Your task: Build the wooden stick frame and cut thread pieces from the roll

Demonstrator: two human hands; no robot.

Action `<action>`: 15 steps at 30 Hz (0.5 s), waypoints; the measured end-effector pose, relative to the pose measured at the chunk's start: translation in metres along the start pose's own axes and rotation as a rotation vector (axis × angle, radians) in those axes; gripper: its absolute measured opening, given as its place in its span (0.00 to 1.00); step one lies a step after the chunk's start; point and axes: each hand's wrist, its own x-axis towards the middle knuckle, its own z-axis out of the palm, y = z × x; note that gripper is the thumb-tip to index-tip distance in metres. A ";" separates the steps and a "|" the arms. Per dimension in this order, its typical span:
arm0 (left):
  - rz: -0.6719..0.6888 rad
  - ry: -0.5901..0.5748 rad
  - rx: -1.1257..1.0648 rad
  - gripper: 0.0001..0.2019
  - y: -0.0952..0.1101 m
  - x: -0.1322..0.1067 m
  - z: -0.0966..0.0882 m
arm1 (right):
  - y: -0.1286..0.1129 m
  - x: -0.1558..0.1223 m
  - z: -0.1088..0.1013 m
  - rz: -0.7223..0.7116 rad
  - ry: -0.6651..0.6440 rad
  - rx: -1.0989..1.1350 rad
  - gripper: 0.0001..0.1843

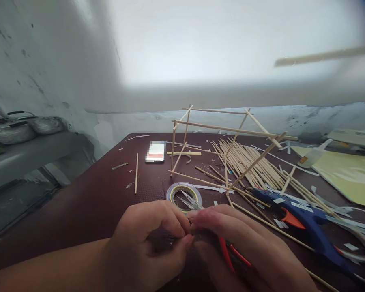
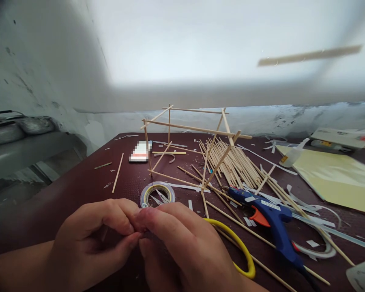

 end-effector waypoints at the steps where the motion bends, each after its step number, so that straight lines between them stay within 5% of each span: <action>1: -0.004 0.000 0.001 0.10 0.000 0.000 0.000 | 0.001 0.000 -0.001 -0.022 -0.012 0.009 0.22; 8: 0.008 -0.005 0.039 0.10 -0.003 0.000 0.002 | -0.005 0.000 -0.005 0.082 0.072 0.009 0.21; 15: 0.062 -0.018 0.052 0.10 -0.003 -0.002 0.002 | -0.005 0.001 -0.002 0.289 -0.018 0.094 0.16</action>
